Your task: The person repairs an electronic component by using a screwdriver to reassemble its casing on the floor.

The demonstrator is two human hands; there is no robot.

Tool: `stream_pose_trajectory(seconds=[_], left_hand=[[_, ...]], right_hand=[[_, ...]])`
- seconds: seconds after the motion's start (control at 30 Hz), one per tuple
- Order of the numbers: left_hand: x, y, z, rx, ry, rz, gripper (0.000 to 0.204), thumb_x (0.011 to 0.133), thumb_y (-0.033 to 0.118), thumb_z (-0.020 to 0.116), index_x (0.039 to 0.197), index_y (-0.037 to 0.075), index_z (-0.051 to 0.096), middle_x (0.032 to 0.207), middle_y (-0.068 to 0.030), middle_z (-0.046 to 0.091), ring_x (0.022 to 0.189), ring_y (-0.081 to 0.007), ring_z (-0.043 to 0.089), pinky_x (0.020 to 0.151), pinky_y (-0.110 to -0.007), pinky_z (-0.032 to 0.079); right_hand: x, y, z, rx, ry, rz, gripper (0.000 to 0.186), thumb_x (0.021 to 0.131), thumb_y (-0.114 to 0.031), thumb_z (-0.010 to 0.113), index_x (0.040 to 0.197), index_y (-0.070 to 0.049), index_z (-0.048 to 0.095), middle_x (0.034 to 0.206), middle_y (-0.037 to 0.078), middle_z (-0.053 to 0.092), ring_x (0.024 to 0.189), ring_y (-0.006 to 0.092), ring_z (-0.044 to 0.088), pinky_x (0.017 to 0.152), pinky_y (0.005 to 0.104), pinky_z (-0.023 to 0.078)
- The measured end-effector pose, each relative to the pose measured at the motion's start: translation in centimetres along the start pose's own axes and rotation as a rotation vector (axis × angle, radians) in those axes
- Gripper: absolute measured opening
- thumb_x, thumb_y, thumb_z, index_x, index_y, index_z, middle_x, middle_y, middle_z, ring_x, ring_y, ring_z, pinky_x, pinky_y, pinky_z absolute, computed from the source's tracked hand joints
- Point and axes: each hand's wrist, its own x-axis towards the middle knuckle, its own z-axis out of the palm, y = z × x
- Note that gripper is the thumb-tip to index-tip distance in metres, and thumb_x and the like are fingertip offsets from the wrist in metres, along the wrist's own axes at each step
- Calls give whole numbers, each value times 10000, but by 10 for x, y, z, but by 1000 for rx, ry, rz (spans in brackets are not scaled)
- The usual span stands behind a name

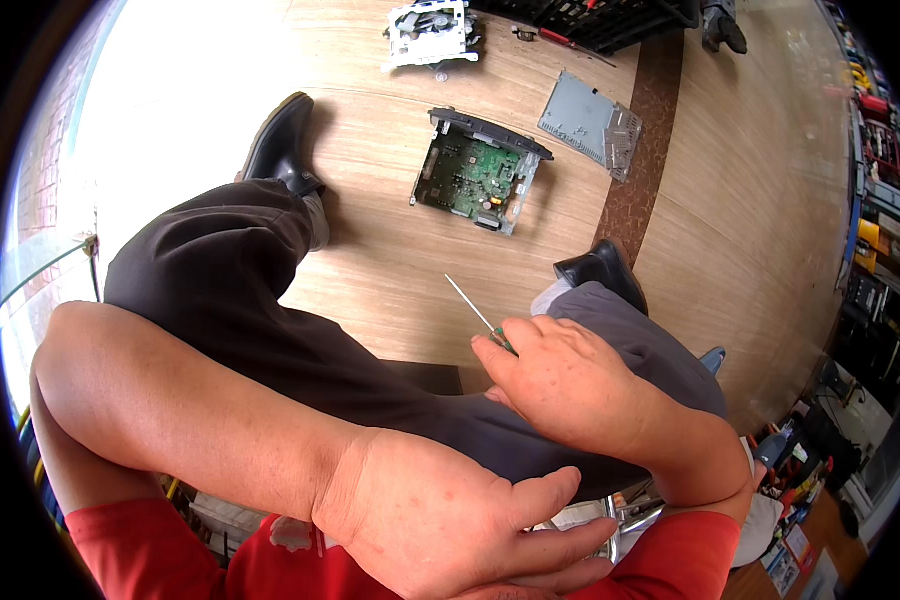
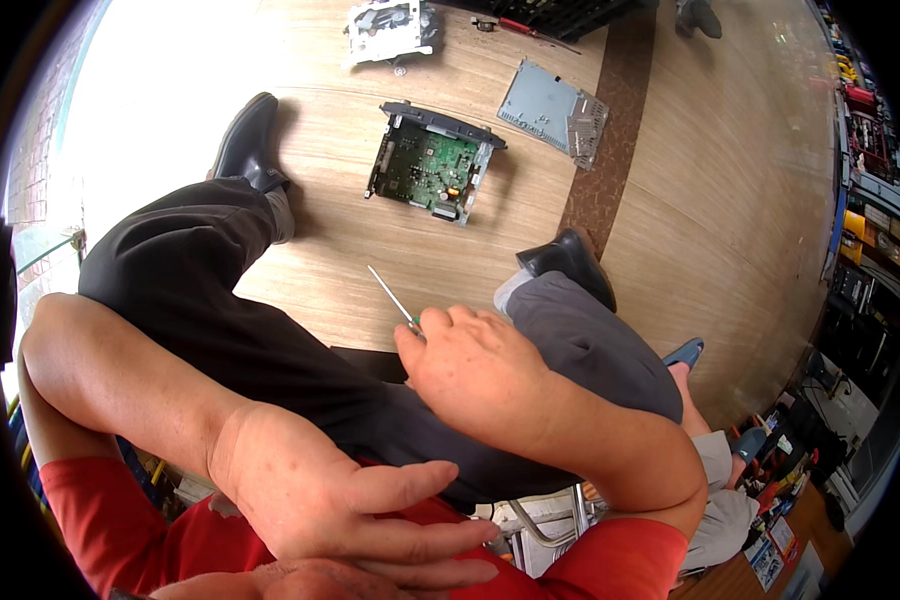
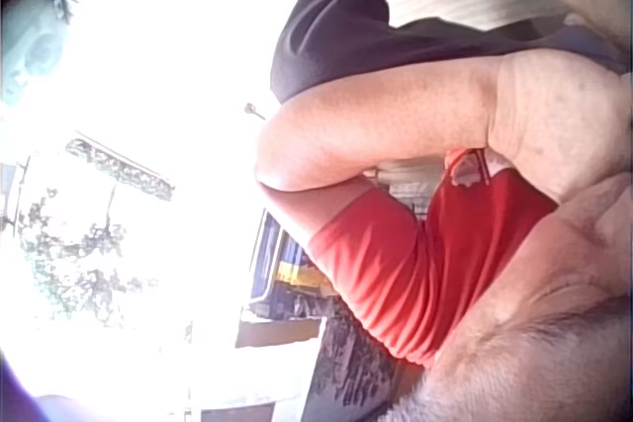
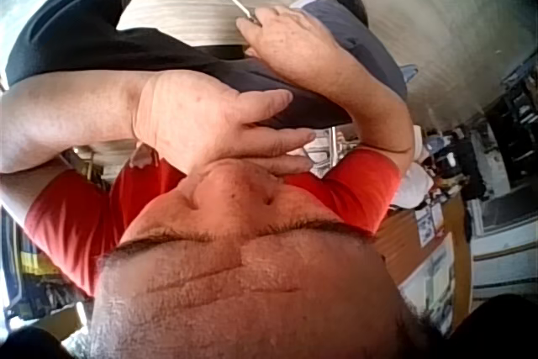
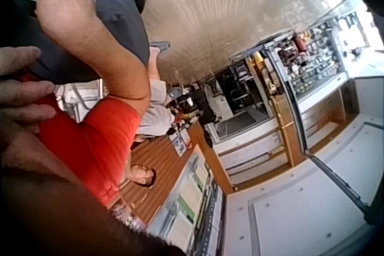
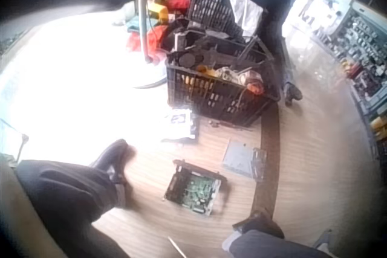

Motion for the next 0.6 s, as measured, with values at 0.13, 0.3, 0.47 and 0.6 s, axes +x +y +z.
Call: stream_pose_trajectory(seconds=[0.13,0.3,0.47,0.6], left_hand=[[-4,2,15,150,49,71,469,968,231,545,1377,9,612,1414,-177,632,1310,-343,618,969,-511,555],[-4,5,18,111,38,56,468,962,215,562,1382,15,611,1414,-170,632,1308,-339,618,972,-507,554],[-5,6,21,121,112,-1,471,942,262,555,1349,42,640,1431,-133,629,1315,-329,605,1000,-536,512],[-5,3,16,148,33,70,475,955,202,574,1390,14,606,1420,-172,628,1315,-339,612,971,-509,554]], right_hand=[[0,0,0,1,4,-1,357,921,-266,697,1174,-17,659,1030,154,655,1021,322,676,875,433,554],[0,0,0,-6,7,1,337,915,-251,700,1152,-16,658,1017,150,654,1007,318,678,864,430,556],[0,0,0,-4,14,-3,325,911,-239,699,1143,-16,657,1011,150,652,1000,318,678,861,429,556],[0,0,1,4,21,-6,316,913,-233,696,1137,-14,657,1008,152,651,997,319,677,861,432,554]])
